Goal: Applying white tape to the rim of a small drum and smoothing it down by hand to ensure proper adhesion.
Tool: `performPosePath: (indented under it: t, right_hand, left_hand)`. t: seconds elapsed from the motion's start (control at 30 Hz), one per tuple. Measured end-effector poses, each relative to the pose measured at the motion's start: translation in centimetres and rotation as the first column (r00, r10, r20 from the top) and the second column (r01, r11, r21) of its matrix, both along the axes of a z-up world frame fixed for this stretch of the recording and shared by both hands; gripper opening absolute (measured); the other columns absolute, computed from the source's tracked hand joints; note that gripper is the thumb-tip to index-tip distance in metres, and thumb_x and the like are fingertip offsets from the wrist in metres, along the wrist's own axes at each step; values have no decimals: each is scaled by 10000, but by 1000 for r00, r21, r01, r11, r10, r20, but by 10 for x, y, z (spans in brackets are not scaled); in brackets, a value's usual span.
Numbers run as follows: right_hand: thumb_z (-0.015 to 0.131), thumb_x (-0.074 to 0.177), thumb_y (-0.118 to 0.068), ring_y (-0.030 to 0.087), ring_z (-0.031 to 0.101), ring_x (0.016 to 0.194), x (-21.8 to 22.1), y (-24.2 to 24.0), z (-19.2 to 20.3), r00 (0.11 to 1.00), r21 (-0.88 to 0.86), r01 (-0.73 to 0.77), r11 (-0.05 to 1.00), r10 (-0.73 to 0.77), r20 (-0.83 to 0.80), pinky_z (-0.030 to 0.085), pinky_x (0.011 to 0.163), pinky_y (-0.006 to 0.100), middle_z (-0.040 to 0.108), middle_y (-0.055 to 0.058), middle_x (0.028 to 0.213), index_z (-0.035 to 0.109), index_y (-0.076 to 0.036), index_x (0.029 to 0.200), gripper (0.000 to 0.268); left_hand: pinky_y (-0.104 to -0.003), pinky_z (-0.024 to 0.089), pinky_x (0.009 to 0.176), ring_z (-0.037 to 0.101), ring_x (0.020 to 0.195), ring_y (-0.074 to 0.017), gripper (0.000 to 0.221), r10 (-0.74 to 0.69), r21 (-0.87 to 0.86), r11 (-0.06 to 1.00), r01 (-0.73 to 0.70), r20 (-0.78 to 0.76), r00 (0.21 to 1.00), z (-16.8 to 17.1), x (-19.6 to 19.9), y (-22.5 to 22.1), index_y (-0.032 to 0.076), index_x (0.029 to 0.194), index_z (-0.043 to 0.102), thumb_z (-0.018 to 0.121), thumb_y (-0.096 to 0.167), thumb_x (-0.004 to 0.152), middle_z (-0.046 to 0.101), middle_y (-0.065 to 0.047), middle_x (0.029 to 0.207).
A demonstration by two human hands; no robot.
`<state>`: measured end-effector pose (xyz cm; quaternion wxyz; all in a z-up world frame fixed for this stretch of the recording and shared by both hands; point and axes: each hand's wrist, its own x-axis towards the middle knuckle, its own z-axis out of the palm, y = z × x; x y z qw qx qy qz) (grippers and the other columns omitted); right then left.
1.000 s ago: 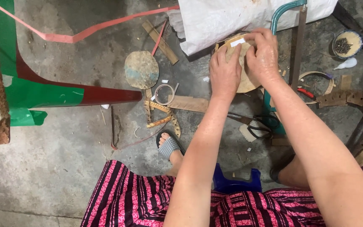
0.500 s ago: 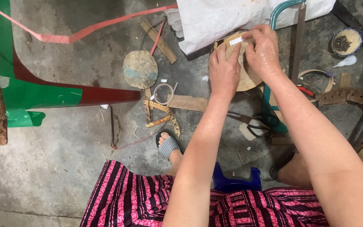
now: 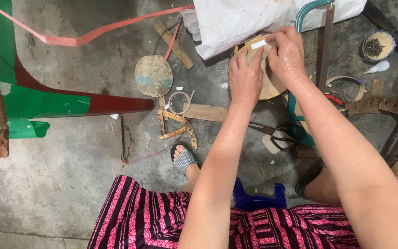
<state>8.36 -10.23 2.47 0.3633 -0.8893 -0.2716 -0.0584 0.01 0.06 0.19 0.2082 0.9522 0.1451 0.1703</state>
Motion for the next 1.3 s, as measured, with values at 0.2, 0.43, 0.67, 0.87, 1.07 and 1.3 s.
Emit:
performPosePath:
  t: [0.2, 0.43, 0.67, 0.87, 1.07, 1.3]
  right_hand:
    - [569, 836, 124, 356, 554, 1075, 1, -1, -1, 1000, 38, 4, 999, -4, -8, 485, 915, 421, 577, 177, 1221, 705, 24, 1044, 268]
    - [560, 842, 128, 333, 543, 1075, 1, 1, 0, 1000, 28, 4, 1000, -4, -7, 479, 926, 401, 557, 162, 1197, 735, 35, 1052, 289]
    - [565, 844, 131, 321, 565, 1063, 1, -1, -1, 999, 58, 20, 998, -17, -40, 493, 886, 387, 563, 152, 1202, 721, 17, 1043, 278]
    - [568, 844, 128, 326, 554, 1093, -1, -1, -2, 1000, 62, 8, 998, -7, -19, 485, 932, 390, 557, 155, 1214, 733, 19, 988, 245]
    - [531, 834, 155, 305, 571, 1010, -3, -3, 3, 997, 95, 21, 995, -14, -78, 496, 846, 372, 550, 152, 1206, 699, 23, 1131, 365]
    - [595, 928, 133, 273, 590, 862, 7, -15, 2, 997, 264, 14, 964, 8, -81, 512, 771, 348, 612, 174, 1092, 706, 78, 1149, 254]
  left_hand:
    - [-451, 497, 1143, 532, 1281, -333, 526, 6, 22, 1000, -7, 6, 1000, -3, 0, 0, 246, 1382, 628, 732, 150, 875, 503, -126, 1416]
    - [-442, 501, 1130, 535, 1264, -329, 526, 4, 27, 1000, -5, 16, 1000, 0, 1, 0, 235, 1382, 628, 729, 134, 876, 510, -131, 1405]
    - [-441, 490, 1142, 526, 1271, -324, 549, -1, 32, 999, 1, -5, 1000, 0, 0, 0, 239, 1394, 621, 737, 136, 867, 497, -128, 1416]
    - [-439, 479, 1156, 522, 1277, -322, 556, -6, 30, 1000, 7, -11, 1000, 0, 0, 0, 237, 1401, 614, 734, 130, 868, 494, -127, 1418]
    - [-437, 484, 1141, 523, 1270, -325, 528, -12, 8, 1000, 12, -4, 1000, 8, 0, 2, 212, 1388, 628, 714, 110, 877, 496, -130, 1413]
    - [-422, 493, 881, 575, 939, -312, 169, 70, -192, 980, -49, 107, 992, 38, 12, 17, 123, 1021, 754, 680, 150, 871, 638, -104, 1012]
